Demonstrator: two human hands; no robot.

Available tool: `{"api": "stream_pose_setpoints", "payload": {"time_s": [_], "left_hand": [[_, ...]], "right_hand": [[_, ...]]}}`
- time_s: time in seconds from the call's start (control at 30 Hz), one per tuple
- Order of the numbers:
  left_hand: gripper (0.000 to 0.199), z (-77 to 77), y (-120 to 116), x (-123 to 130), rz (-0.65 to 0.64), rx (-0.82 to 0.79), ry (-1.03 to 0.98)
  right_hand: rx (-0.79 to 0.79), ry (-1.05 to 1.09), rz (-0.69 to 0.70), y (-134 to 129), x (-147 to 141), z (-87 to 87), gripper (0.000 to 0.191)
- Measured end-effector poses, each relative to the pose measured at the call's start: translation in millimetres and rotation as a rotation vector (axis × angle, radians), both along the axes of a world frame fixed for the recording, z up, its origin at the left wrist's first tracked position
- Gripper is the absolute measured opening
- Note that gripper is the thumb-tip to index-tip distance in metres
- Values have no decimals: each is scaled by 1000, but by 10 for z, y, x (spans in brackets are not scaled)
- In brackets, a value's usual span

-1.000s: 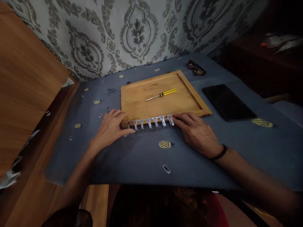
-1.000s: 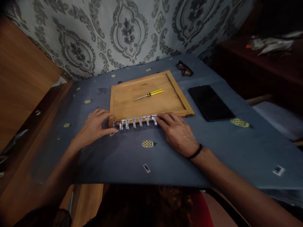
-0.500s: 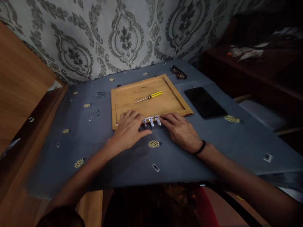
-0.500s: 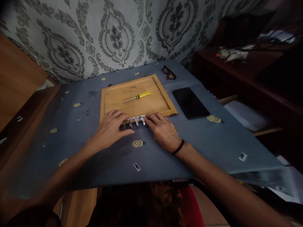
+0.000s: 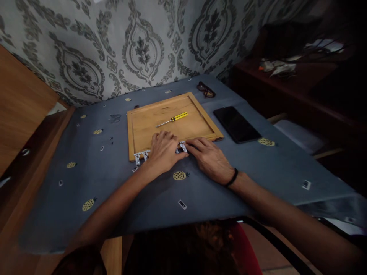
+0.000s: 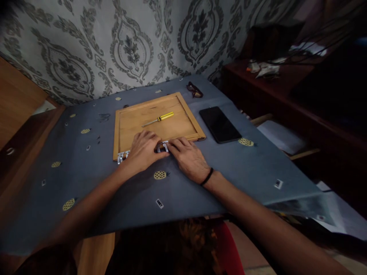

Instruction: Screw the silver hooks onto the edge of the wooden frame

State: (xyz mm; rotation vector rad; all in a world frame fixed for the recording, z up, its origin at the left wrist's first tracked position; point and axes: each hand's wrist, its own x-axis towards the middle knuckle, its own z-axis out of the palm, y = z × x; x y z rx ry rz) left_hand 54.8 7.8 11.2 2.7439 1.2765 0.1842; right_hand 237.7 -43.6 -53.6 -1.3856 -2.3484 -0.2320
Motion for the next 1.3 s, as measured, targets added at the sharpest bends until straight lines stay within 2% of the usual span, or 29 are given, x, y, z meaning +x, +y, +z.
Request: {"api": "stream_pose_setpoints", "payload": {"time_s": [0.7, 1.03, 1.3], "left_hand": [[34, -68, 34, 10, 1, 8, -32], [34, 12, 25, 27, 21, -32, 9], [39, 3, 28, 3, 42, 0, -19]], "right_hand": [[-20, 18, 8, -6, 11, 34, 40], [-28, 67, 24, 23, 33, -10, 44], [-16, 41, 19, 28, 33, -21, 42]]}}
